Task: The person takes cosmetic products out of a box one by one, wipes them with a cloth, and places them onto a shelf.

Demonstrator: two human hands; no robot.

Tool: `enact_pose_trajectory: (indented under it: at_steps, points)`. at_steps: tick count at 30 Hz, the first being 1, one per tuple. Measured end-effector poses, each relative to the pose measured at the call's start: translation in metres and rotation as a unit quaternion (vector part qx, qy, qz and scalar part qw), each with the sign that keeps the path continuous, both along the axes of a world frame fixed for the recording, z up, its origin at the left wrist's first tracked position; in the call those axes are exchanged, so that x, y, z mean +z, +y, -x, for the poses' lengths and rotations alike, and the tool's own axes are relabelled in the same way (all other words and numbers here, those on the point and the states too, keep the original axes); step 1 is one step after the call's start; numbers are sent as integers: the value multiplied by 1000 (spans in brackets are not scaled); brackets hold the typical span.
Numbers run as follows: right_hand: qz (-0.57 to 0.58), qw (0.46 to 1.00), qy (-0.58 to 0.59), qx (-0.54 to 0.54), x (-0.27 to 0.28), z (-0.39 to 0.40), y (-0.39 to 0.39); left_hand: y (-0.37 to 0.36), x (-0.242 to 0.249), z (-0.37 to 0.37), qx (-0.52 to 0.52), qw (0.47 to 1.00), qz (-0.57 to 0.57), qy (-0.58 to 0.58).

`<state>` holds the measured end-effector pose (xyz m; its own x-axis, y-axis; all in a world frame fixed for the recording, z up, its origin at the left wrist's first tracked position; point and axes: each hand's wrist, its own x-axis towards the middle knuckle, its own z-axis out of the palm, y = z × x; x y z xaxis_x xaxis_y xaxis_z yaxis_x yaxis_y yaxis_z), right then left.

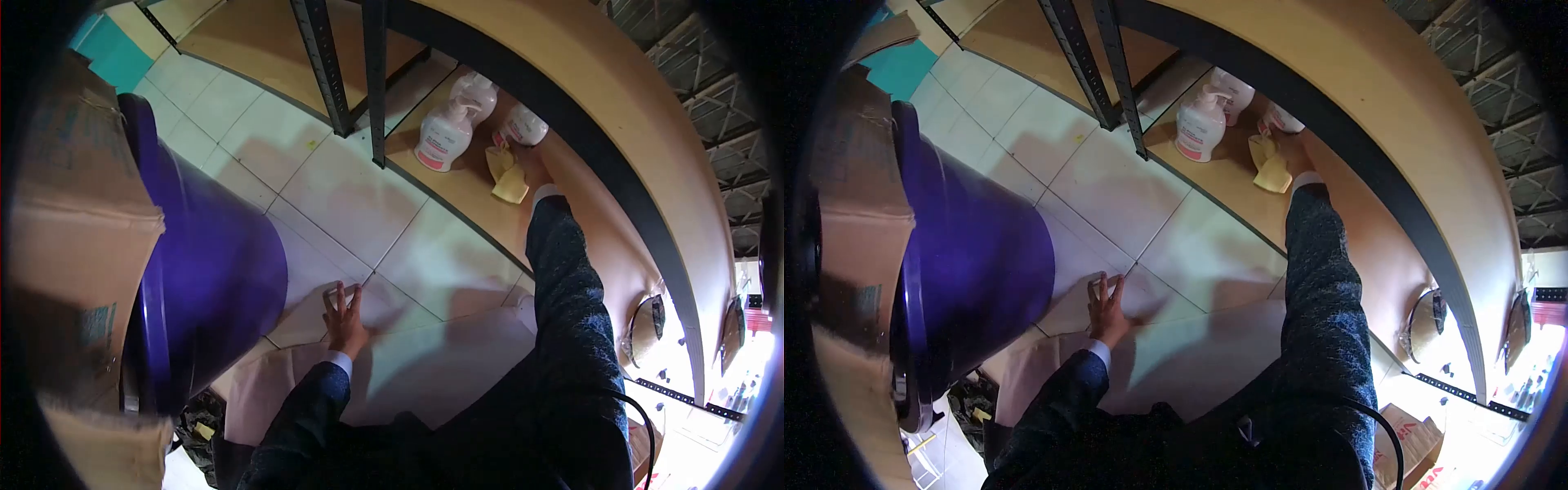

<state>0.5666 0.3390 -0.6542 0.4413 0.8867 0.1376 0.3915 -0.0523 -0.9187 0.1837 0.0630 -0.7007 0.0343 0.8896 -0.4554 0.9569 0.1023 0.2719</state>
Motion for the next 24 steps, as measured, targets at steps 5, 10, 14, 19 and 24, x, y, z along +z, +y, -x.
enact_pose_trajectory:
  at_steps: [5, 10, 14, 19, 24]
  points:
    - [28, 995, -93, -17, -24, -15, 56, -1, -4, 0, 5, 1000, 14, 13]
    - [5, 957, -284, 57, -21, -24, 81, 2, 5, -1, 6, 1000, 29, 1]
    - [-12, 957, -287, 23, -42, -34, 107, 1, 3, -2, 0, 1000, 23, 7]
    - [45, 931, -347, 101, 5, -11, 94, 3, 2, -1, -8, 999, 36, 24]
    - [-8, 953, -294, 73, -9, -18, 97, 1, 0, -1, -13, 999, 27, 28]
